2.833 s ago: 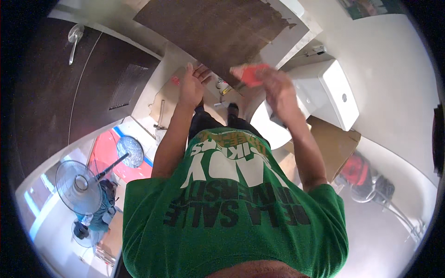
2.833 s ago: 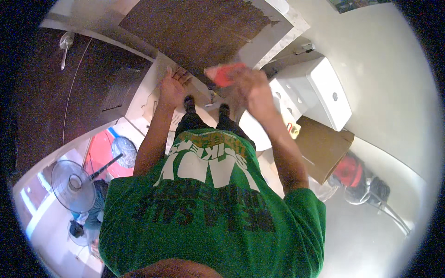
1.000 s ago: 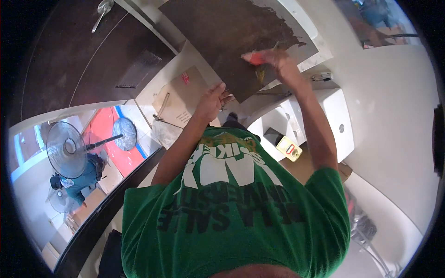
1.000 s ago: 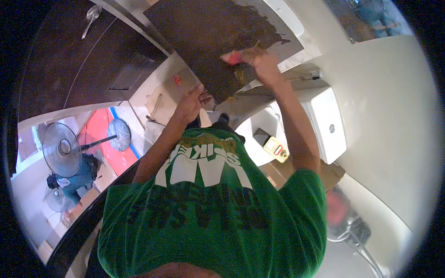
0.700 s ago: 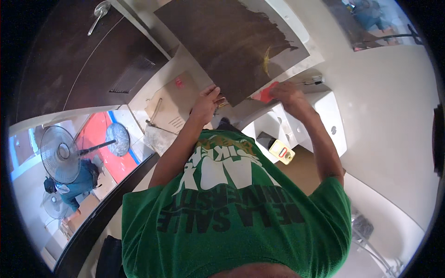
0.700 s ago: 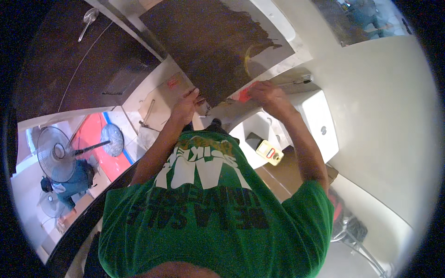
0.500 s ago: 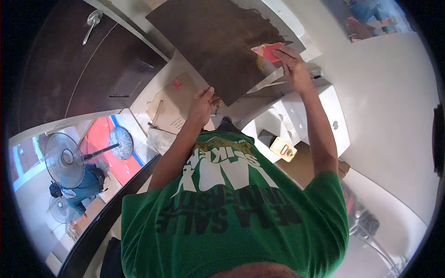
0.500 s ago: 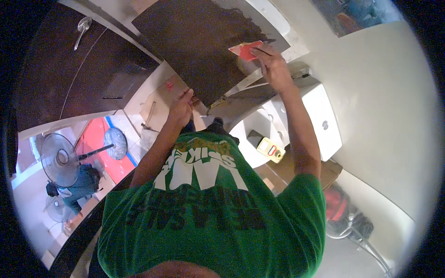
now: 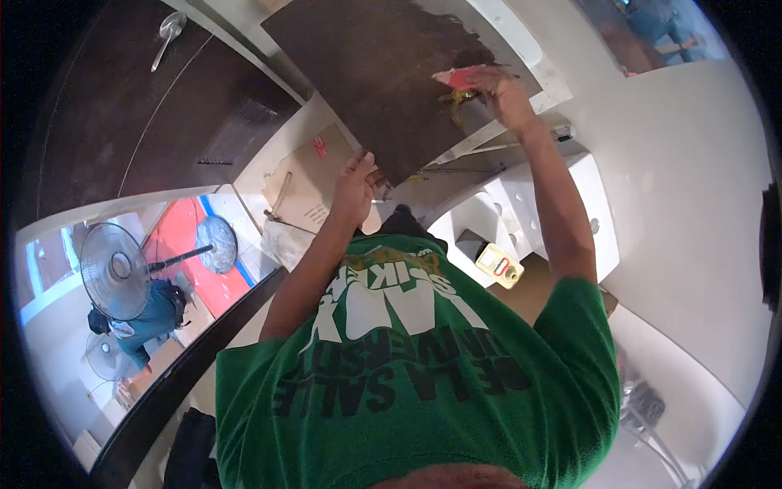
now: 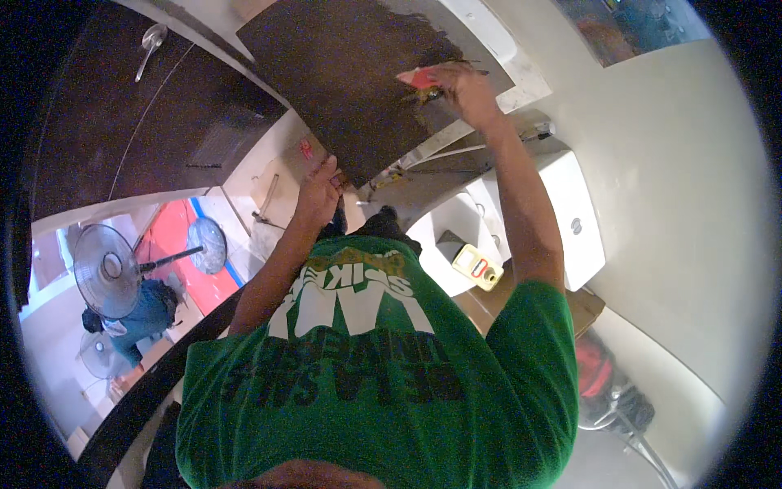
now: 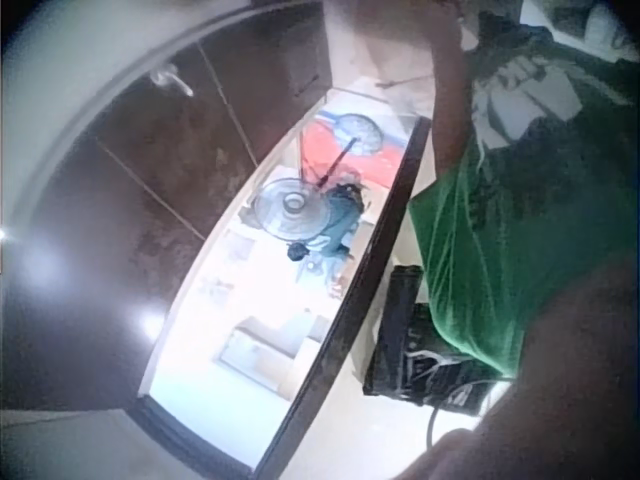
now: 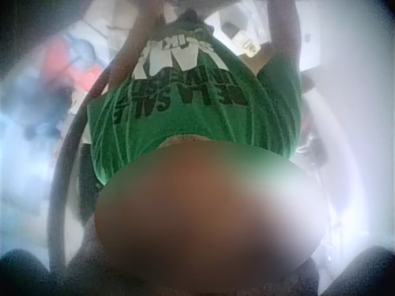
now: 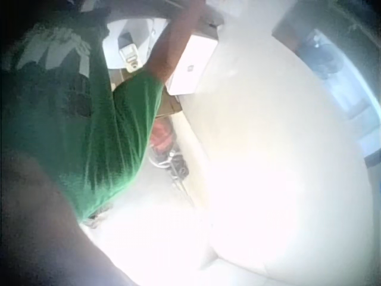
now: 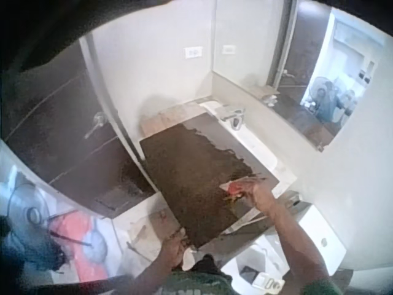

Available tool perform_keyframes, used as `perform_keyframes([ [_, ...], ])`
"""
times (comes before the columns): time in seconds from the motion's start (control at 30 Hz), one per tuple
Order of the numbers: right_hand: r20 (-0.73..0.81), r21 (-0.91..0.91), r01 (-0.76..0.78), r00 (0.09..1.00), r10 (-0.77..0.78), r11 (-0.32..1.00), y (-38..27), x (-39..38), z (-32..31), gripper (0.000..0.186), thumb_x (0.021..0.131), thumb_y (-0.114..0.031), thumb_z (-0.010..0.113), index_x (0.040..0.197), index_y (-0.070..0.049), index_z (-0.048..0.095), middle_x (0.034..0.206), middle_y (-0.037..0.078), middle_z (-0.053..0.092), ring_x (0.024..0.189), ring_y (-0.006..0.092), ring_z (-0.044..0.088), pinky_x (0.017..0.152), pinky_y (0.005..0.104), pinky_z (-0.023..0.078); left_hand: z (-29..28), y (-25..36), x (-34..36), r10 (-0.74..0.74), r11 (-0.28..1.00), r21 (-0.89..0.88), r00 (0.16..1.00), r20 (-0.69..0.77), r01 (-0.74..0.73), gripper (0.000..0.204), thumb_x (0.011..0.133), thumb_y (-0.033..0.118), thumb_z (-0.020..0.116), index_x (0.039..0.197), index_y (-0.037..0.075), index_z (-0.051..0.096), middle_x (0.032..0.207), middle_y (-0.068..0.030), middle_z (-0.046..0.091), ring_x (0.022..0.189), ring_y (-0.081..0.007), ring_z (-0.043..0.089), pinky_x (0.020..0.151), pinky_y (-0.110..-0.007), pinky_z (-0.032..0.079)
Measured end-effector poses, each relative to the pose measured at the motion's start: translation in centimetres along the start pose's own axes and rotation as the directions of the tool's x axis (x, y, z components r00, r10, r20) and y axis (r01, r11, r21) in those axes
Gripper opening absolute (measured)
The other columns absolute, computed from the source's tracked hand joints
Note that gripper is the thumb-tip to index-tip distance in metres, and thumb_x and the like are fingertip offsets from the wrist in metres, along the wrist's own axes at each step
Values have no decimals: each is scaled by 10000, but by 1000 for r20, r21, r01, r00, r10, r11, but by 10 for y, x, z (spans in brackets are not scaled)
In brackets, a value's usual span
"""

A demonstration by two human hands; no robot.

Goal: The person applies adhesive to a tile using a trowel and places it on the floor. They handle tiles and adhesive, spreading the adhesive evenly before positioning the tile.

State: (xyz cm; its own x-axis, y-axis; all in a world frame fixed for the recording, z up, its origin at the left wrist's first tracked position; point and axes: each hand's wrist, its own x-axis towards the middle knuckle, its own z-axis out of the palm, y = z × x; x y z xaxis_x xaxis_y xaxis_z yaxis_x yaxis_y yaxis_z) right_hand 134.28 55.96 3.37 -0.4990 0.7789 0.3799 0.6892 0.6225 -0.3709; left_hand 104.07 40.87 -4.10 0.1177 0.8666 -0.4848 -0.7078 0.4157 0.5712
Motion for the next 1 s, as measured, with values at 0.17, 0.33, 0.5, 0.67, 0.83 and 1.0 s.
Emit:
perform_keyframes([
  [0.17, 293, 18, 20, 956, -25, 1000, -39, -46, -14, 328, 727, 72, 608, 1016, -64, 678, 1075, 127, 651, 1041, 330, 607, 891, 409, 506, -11, -10, 2, 9, 999, 35, 1000, -22, -8, 168, 943, 175, 590, 1085, 87, 591, 975, -44, 640, 864, -193, 614, 774, -368, 489],
  [0.33, 267, 113, -69, 963, 37, 991, -48, -68, -59, 375, 709, 106, 615, 1044, -55, 672, 1085, 139, 648, 1040, 340, 604, 886, 388, 509, -8, -15, 2, -7, 1000, 16, 997, -76, 8, 165, 940, 179, 595, 1081, 94, 588, 984, -32, 632, 870, -185, 598, 761, -364, 488],
  [0.5, -51, -102, -79, 996, 74, 992, -3, -38, -59, 375, 736, 108, 606, 1071, -49, 666, 1112, 146, 649, 1061, 333, 605, 912, 378, 502, -22, -20, 7, -10, 1000, -28, 998, -55, 9, 207, 955, 179, 570, 1139, 87, 557, 1050, -50, 636, 935, -210, 608, 829, -389, 491],
  [0.67, -40, -47, -49, 998, 47, 998, 13, -52, -24, 414, 728, 142, 556, 1081, -46, 662, 1113, 154, 653, 1069, 331, 608, 895, 419, 497, 12, -5, -3, -10, 999, -54, 996, -90, 5, 136, 944, 195, 597, 1056, 124, 570, 917, -4, 613, 796, -164, 588, 698, -377, 495],
  [0.83, -110, -116, 58, 991, -70, 992, 24, -16, -56, 373, 728, 72, 625, 1083, -36, 657, 1129, 147, 655, 1050, 339, 611, 901, 425, 493, -7, -12, -4, -21, 999, -51, 997, -77, 17, 151, 952, 184, 584, 1079, 105, 564, 960, -26, 629, 825, -179, 603, 734, -382, 502],
  [1.0, -38, -90, 50, 998, -53, 995, 44, -3, -24, 357, 728, 59, 638, 1072, -35, 660, 1102, 154, 656, 996, 356, 621, 888, 415, 497, 14, -3, -8, -33, 999, -45, 997, -70, 30, 153, 954, 177, 580, 1081, 95, 565, 980, -34, 627, 858, -183, 603, 755, -372, 494],
])
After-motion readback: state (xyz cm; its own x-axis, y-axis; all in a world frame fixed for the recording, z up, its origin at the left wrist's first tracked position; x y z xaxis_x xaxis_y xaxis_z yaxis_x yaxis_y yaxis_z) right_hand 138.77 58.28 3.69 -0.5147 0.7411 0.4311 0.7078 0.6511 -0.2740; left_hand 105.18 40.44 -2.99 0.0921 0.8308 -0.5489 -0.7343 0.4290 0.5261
